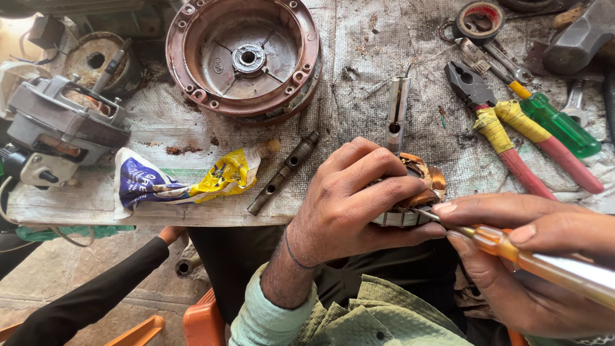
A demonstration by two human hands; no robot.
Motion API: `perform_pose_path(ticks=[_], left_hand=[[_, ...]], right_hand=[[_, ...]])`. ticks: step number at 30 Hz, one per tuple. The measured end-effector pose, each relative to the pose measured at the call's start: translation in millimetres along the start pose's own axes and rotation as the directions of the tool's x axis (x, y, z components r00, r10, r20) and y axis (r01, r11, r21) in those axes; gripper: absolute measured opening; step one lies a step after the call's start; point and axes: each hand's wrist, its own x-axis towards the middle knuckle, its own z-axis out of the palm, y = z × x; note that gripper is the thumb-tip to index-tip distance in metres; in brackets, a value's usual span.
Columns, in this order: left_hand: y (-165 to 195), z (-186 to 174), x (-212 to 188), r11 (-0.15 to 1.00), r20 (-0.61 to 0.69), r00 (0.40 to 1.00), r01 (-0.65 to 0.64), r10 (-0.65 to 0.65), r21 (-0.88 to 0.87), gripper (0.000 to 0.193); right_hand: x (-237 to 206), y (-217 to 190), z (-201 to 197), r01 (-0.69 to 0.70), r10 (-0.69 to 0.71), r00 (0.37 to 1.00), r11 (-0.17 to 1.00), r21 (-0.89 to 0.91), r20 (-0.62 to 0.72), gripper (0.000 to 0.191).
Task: The person uses a screwdriver to carefully pry and adjust copper windings on a motor armature held in their left hand. They work methodically around the commutator segments, ensuring the coils are properly seated.
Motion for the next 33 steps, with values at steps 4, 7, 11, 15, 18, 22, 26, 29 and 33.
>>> perform_pose_path(ticks=[4, 7, 11, 15, 18, 22, 26, 29, 33], left_hand=[[-1, 0, 0, 1.000, 0.005, 1.000, 0.007, -0.007, -0.010, 0.042], [-1, -2, 0, 1.000, 0.008, 1.000, 0.005, -0.005, -0.016, 0.042], [-1, -2, 1, 1.000, 0.005, 1.000, 0.005, -0.005, -0.016, 0.041], [-1, -1, 0, 1.000, 0.000, 1.000, 0.005, -0.005, -0.025, 0.041], [-1, -1, -1, 0.999, -0.011, 1.000, 0.017, -0.017, -0.034, 0.040], [-2, 1, -2, 0.999, -0.030, 0.999, 0.026, -0.028, -0.043, 0.041], [-2, 0, -2, 0.999, -0.040, 0.999, 0.030, -0.032, -0.043, 0.044], [-2, -1, -1, 0.998, -0.034, 0.999, 0.036, -0.038, -0.057, 0.045], [-2, -2, 0, 0.997, -0.040, 0.998, 0.046, -0.049, -0.065, 0.044]], right_hand=[[-7, -4, 7, -0.113, 0.111, 0.989, 0.994, -0.011, -0.095, 0.036], [0, -9, 7, -0.128, 0.120, 0.989, 0.987, -0.095, -0.089, 0.029], [19, -18, 5, -0.189, 0.182, 0.981, 0.973, -0.130, -0.071, 0.018], [28, -21, 1, -0.015, 0.015, 1.000, 0.983, -0.181, -0.005, 0.027], [23, -14, 1, -0.022, 0.018, 0.998, 0.998, -0.064, -0.057, 0.027], [8, -4, 7, -0.158, 0.151, 0.982, 0.986, -0.053, -0.110, 0.025], [8, 11, 3, -0.323, 0.323, 0.946, 0.931, 0.170, 0.024, 0.033], [10, 12, 3, -0.182, 0.205, 0.976, 0.950, 0.254, -0.069, 0.039], [12, 7, 2, 0.003, 0.017, 0.994, 0.984, 0.181, -0.107, 0.039]])
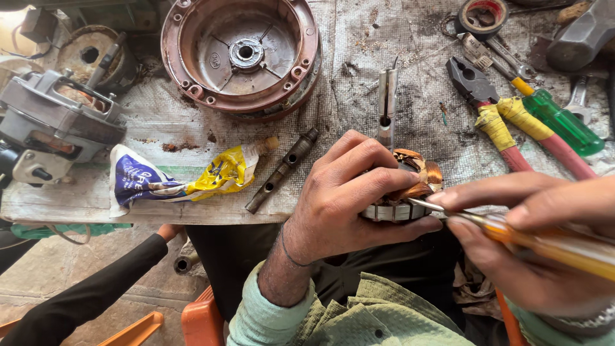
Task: The person uses a screwdriver to carefully pry and adjust copper windings on a motor armature held in their left hand. They work methodically around the commutator segments, ensuring the coils are properly seated.
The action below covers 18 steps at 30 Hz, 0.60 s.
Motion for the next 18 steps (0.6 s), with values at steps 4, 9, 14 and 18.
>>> perform_pose_path(ticks=[4, 9, 14, 18], left_hand=[[-0.4, -2.8, -0.1, 1.000, 0.012, 1.000, 0.004, -0.004, -0.012, 0.042], [0.5, -3.8, -0.7, 1.000, 0.019, 1.000, 0.013, -0.013, -0.026, 0.040], [1.0, -4.4, -0.5, 0.999, 0.024, 1.000, 0.019, -0.019, -0.033, 0.040], [-0.3, -5.0, -0.9, 0.999, 0.038, 0.999, 0.016, -0.014, -0.045, 0.041]], right_hand=[[0.0, -7.9, -4.1, -0.031, 0.036, 0.997, 0.997, -0.068, 0.070, 0.035], [5.3, -8.4, -4.8, 0.025, -0.029, 0.994, 0.999, 0.042, 0.101, 0.028], [9.1, -6.5, -9.6, -0.012, -0.005, 0.986, 0.995, 0.097, 0.169, 0.024], [8.8, -6.0, -8.9, -0.068, 0.041, 0.956, 0.994, 0.084, 0.290, 0.028]])
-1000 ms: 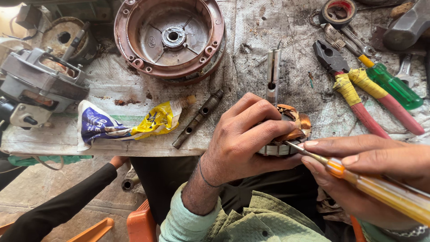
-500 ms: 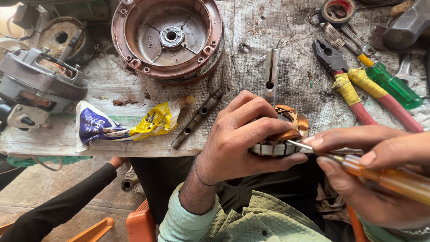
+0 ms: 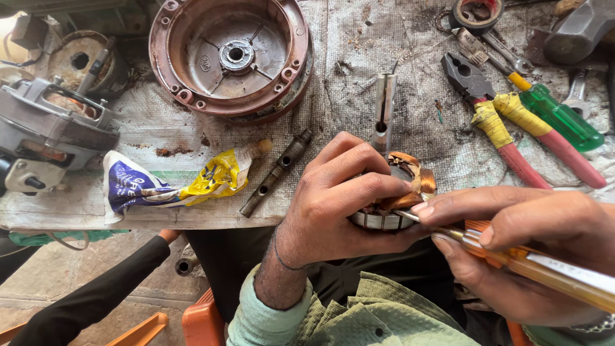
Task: The person uses a screwdriver to carefully pry and adjust copper windings on a motor armature held in their left hand. They work methodically around the commutator segments, ensuring the coils are properly seated.
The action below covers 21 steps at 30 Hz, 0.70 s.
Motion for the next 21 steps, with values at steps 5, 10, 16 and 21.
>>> perform_pose_path(ticks=[5, 10, 16, 21], left_hand=[[-1, 0, -1, 1.000, 0.006, 1.000, 0.003, -0.003, -0.006, 0.044], [-2, 1, -3, 1.000, -0.020, 1.000, 0.023, -0.024, -0.015, 0.045], [0, 2, -1, 1.000, -0.035, 0.999, 0.024, -0.024, -0.004, 0.043], [2, 3, 0, 1.000, -0.045, 0.999, 0.023, -0.023, -0.008, 0.039]], right_hand=[[10, -2, 5, 0.105, -0.102, 0.993, 0.994, 0.034, -0.066, 0.041], [13, -17, -3, 0.230, -0.211, 0.968, 0.963, -0.142, 0.138, 0.055], [5, -1, -6, -0.161, 0.133, 0.978, 0.970, 0.183, 0.159, 0.060], [-6, 16, -4, 0.142, -0.147, 0.981, 0.989, -0.050, -0.124, 0.050]])
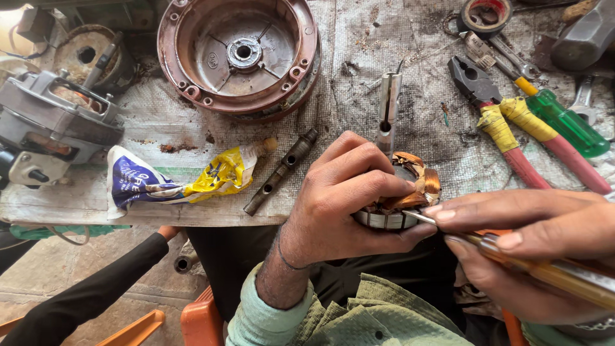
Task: The person uses a screwdriver to carefully pry and adjust copper windings on a motor armature held in their left hand. They work methodically around the commutator segments, ensuring the coils are properly seated.
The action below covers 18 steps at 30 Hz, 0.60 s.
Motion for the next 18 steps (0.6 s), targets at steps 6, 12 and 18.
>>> perform_pose_path(ticks=[6, 12, 18], left_hand=[[0, 0, 0, 1.000, 0.005, 1.000, 0.000, 0.000, 0.000, 0.038], [-1, -1, -1, 1.000, 0.020, 1.000, -0.007, 0.008, -0.005, 0.040], [-3, 1, -3, 1.000, 0.017, 1.000, -0.003, 0.003, 0.007, 0.043]], right_hand=[[-1, -2, 1, 0.008, -0.008, 1.000, 1.000, -0.006, 0.018, 0.052], [2, -3, 5, -0.017, 0.016, 0.999, 1.000, 0.024, 0.042, 0.054], [10, -23, 18, 0.046, -0.042, 0.999, 0.988, -0.148, 0.030, 0.055]])
